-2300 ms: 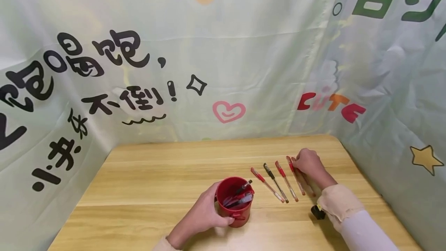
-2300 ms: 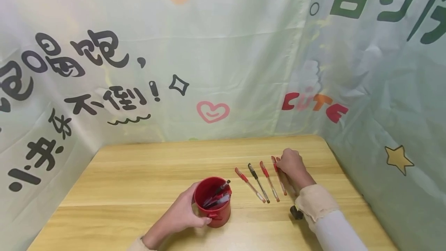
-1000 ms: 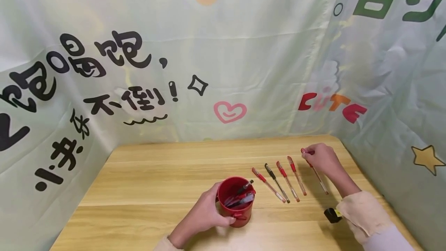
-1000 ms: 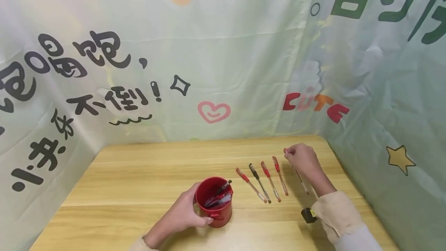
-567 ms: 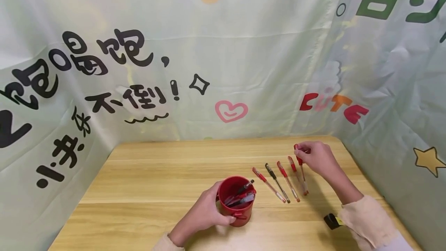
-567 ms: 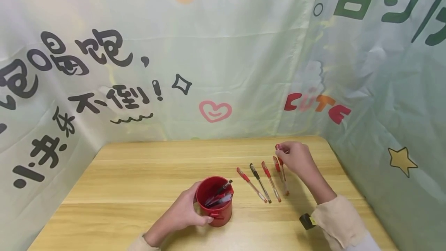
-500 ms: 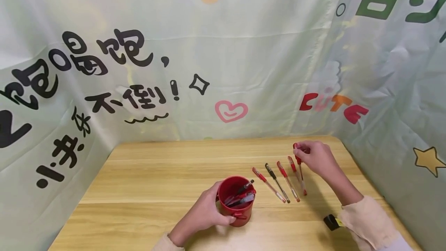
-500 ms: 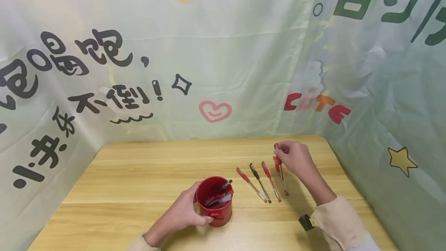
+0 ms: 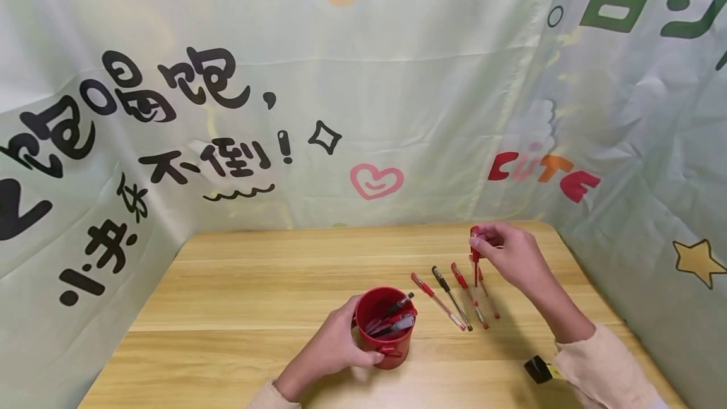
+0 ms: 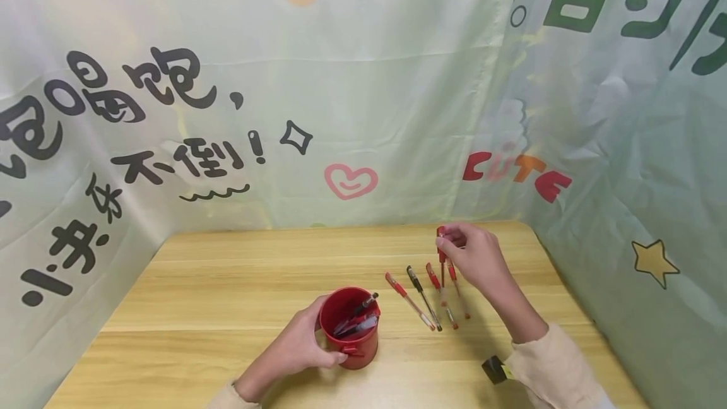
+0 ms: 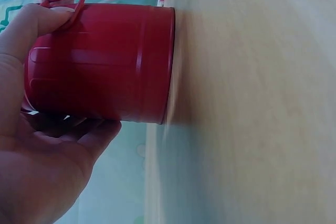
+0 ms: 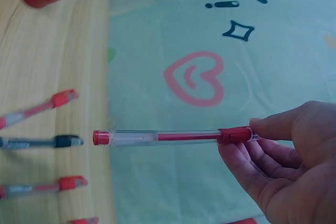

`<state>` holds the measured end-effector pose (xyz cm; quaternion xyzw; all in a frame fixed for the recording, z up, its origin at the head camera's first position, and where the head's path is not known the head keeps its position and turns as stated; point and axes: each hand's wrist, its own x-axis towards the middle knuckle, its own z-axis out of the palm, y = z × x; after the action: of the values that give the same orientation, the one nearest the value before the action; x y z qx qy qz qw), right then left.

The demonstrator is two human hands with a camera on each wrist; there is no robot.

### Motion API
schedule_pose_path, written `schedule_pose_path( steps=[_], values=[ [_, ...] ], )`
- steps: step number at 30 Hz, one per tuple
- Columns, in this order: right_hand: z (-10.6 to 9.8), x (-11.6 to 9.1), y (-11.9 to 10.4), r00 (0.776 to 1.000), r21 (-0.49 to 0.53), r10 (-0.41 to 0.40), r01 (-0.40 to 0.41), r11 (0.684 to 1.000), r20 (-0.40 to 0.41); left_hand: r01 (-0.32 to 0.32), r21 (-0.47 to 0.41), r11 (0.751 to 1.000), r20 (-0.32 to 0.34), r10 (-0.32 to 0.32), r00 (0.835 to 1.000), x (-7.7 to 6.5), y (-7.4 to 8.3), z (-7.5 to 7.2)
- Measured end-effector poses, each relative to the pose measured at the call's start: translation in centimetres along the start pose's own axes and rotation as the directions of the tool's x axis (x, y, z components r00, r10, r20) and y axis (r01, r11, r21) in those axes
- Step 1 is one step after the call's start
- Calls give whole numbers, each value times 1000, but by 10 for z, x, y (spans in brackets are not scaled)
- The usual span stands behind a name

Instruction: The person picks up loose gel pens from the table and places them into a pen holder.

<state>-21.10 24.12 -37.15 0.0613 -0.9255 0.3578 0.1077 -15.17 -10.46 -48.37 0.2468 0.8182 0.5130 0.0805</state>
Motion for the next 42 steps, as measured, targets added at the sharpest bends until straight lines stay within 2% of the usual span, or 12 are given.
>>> schedule_pose_path(
  steps=[5,9,15,20,37,42],
  values=[
    [0,-6,-11,1000,62,15,-15,998,0,-3,-2,1000,3,3,1000,0,0,0],
    [1,-10,-19,999,153,33,-33,988,6,-2,0,1000,2,2,1000,0,0,0],
    [5,-15,-27,1000,310,28,-26,950,-2,-3,-10,1000,10,3,1000,0,0,0],
    [8,-20,-34,1000,396,0,4,918,-11,-4,-15,1000,15,5,1000,-1,-2,-1],
    [18,-29,-47,1000,583,-26,12,813,16,-7,-22,1000,14,7,1000,0,-2,0],
    [23,-28,-47,999,591,-24,3,807,27,-11,-21,1000,12,12,1000,1,-3,0]
  ],
)
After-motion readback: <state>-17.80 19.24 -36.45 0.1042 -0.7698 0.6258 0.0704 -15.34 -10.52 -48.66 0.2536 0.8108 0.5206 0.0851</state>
